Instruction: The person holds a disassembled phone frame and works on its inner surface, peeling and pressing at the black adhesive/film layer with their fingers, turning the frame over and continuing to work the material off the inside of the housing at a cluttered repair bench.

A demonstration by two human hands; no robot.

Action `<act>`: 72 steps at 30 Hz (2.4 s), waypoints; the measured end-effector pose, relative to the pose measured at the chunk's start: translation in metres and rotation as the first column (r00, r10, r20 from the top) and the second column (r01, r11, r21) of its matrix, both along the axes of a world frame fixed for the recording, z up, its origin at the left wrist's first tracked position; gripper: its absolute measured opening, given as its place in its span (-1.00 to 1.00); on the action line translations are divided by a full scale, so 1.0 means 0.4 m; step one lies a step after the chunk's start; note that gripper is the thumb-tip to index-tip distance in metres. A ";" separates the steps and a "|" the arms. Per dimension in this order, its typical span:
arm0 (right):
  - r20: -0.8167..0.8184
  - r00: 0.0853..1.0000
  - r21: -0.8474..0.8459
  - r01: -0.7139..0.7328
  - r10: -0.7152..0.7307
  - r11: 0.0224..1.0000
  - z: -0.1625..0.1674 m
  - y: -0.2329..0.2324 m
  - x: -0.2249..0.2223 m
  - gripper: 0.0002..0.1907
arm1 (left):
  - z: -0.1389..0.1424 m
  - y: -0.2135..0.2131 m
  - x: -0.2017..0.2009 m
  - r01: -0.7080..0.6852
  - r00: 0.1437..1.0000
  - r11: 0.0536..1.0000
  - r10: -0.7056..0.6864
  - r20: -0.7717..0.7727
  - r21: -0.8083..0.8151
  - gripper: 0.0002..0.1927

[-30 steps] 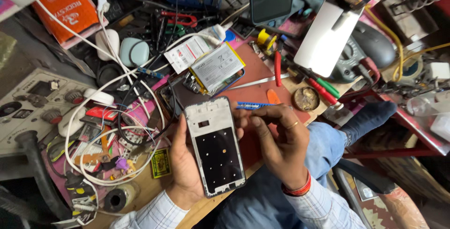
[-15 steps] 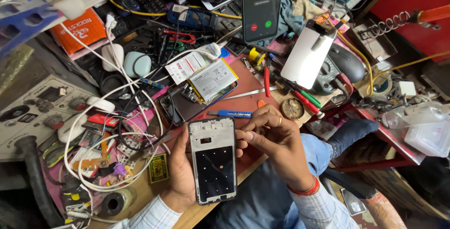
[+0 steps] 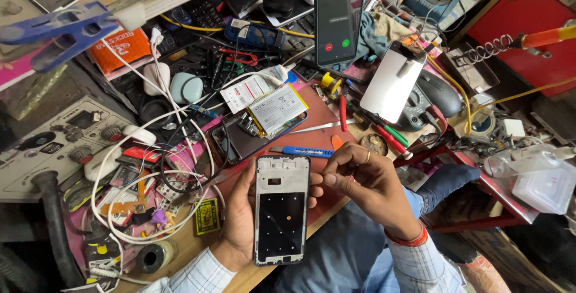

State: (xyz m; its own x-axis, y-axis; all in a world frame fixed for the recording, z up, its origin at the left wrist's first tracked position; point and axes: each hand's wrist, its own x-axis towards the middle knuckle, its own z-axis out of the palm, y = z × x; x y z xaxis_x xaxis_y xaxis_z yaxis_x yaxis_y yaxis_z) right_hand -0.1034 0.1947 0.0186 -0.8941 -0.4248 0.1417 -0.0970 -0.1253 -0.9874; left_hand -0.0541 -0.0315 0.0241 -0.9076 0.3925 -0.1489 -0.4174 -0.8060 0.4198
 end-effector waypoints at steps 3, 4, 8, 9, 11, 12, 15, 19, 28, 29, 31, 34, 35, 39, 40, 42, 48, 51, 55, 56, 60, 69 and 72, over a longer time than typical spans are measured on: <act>-0.011 1.000 0.012 0.016 -0.016 1.000 0.003 -0.001 0.003 -0.93 | 0.002 0.003 0.000 -0.012 1.000 1.000 0.012 0.008 -0.018 -0.17; -0.024 1.000 0.020 0.021 -0.020 1.000 0.004 -0.002 0.004 -0.92 | 0.003 0.002 0.000 -0.011 1.000 1.000 0.011 0.016 -0.024 -0.17; -0.032 0.999 0.031 0.024 -0.023 0.999 0.003 -0.006 0.007 -0.92 | 0.004 0.000 0.000 -0.010 0.999 0.999 0.012 0.035 -0.044 -0.17; -0.024 0.999 0.029 0.022 -0.021 0.999 0.002 -0.006 0.007 -0.92 | 0.004 -0.001 0.000 -0.009 0.999 0.999 0.011 0.036 -0.047 -0.17; 0.006 1.000 0.033 0.029 -0.029 0.999 0.001 -0.006 0.007 -0.91 | 0.003 0.000 0.001 -0.019 0.999 0.998 0.021 0.032 -0.053 -0.18; 0.022 0.999 0.035 0.032 -0.033 0.999 0.001 -0.005 0.008 -0.90 | 0.003 0.001 0.002 -0.023 0.999 0.998 0.025 0.031 -0.056 -0.19; 0.000 1.000 0.030 0.011 -0.011 0.999 0.004 -0.003 0.007 -0.89 | 0.001 0.001 0.002 -0.013 0.999 0.999 0.015 0.029 -0.037 -0.19; 0.047 0.999 0.043 0.000 -0.002 0.999 0.017 -0.008 0.005 -0.90 | 0.001 0.001 0.001 -0.005 0.999 1.000 0.006 0.040 -0.030 -0.17; -0.183 0.955 0.079 0.249 -0.232 0.965 0.071 0.045 -0.092 -0.85 | 0.000 0.001 -0.003 -0.034 0.998 0.999 0.034 0.046 -0.001 -0.21; -0.173 0.938 -0.006 0.305 -0.301 0.952 0.077 0.054 -0.124 -0.84 | 0.000 0.002 -0.002 -0.041 0.998 0.999 0.041 0.044 -0.002 -0.23; -0.407 0.854 0.001 0.355 -0.324 0.935 0.096 0.072 -0.223 -0.75 | 0.000 0.003 -0.002 -0.054 0.998 0.999 0.054 0.035 -0.009 -0.27; -0.427 0.869 0.084 0.312 -0.248 0.946 0.113 0.081 -0.369 -0.51 | 0.002 0.006 -0.001 -0.071 0.997 0.997 0.071 0.008 -0.017 -0.30; -0.443 0.873 0.131 0.291 -0.207 0.948 0.113 0.077 -0.414 -0.42 | 0.003 0.006 -0.002 -0.073 0.997 0.997 0.073 -0.003 -0.011 -0.30; -0.266 0.956 0.240 0.186 -0.120 0.953 0.111 0.067 -0.511 -0.26 | 0.003 0.006 -0.003 -0.052 0.999 0.998 0.052 -0.005 0.026 -0.29; -0.282 0.956 0.240 0.155 -0.084 0.958 0.110 0.065 -0.518 -0.24 | 0.003 0.005 -0.004 -0.052 0.999 0.998 0.052 -0.002 0.023 -0.28; -0.308 0.951 0.243 0.089 -0.010 0.966 0.111 0.064 -0.521 -0.19 | 0.002 0.004 -0.003 -0.055 0.998 0.998 0.054 0.010 0.019 -0.28; -0.302 0.951 0.287 0.160 -0.070 0.945 0.108 0.058 -0.493 -0.23 | 0.000 0.006 -0.004 -0.077 0.997 0.996 0.076 0.034 0.041 -0.34; -0.330 0.941 0.304 0.179 -0.073 0.936 0.103 0.052 -0.486 -0.24 | -0.001 0.006 -0.004 -0.089 0.996 0.995 0.087 0.033 0.047 -0.37; -0.365 0.927 0.299 0.203 -0.085 0.932 0.104 0.048 -0.483 -0.31 | -0.002 0.005 -0.006 -0.097 0.994 0.994 0.094 0.053 0.051 -0.31; -0.370 0.925 0.306 0.206 -0.083 0.929 0.105 0.048 -0.483 -0.31 | -0.002 0.003 -0.007 -0.093 0.994 0.994 0.090 0.065 0.049 -0.29; -0.348 0.933 0.334 0.215 -0.091 0.918 0.110 0.051 -0.485 -0.32 | -0.002 0.002 -0.008 -0.091 0.993 0.995 0.087 0.077 0.051 -0.26; -0.366 0.931 0.327 0.126 0.002 0.937 0.094 0.066 -0.497 -0.18 | -0.001 -0.001 -0.010 -0.086 0.992 0.996 0.084 0.092 0.021 -0.23; -0.253 0.967 0.264 0.091 -0.022 0.960 0.095 0.065 -0.498 -0.23 | -0.003 -0.002 -0.009 -0.084 0.995 0.996 0.084 0.057 0.002 -0.23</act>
